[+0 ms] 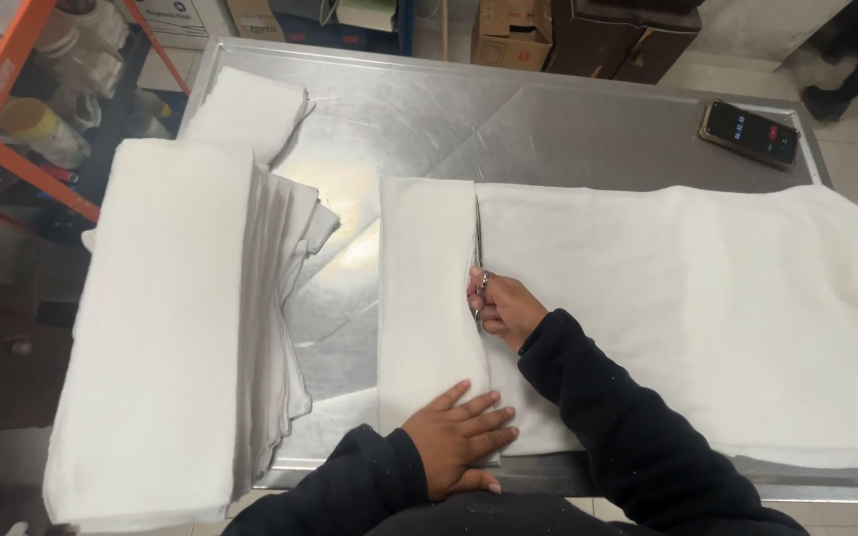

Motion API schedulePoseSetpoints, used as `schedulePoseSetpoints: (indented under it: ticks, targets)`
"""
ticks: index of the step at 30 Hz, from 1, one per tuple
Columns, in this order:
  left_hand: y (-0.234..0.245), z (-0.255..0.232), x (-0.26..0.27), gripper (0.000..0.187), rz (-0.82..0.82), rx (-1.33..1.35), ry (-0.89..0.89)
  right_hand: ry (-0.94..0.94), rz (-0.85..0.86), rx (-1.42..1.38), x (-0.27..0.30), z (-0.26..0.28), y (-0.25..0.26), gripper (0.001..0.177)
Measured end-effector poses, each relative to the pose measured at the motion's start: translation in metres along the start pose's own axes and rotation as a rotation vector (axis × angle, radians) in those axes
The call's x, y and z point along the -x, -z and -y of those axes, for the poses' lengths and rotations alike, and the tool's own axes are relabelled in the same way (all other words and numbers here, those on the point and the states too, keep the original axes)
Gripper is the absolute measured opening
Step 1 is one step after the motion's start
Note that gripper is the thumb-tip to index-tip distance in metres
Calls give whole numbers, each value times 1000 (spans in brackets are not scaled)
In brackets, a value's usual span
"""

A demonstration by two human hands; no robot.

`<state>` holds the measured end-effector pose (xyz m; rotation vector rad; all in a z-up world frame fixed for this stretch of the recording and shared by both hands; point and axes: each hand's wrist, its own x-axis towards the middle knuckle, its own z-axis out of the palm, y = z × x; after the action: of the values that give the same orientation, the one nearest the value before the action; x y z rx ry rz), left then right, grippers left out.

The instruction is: Cutting a roll of white gauze into uniform rectangular pieces using scissors on a metal table.

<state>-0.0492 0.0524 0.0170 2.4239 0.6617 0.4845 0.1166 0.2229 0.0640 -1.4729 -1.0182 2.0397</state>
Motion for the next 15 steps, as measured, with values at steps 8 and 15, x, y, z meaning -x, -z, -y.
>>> schedulePoseSetpoints:
  ticks: [8,15]
  targets:
    - [-17,8,0,82,-28,-34,-6,18,-6,-33,-6,19,-4,44]
    - [-30,17,-2,84,1,-23,-10,51,-47,3,-17,16,-3,43]
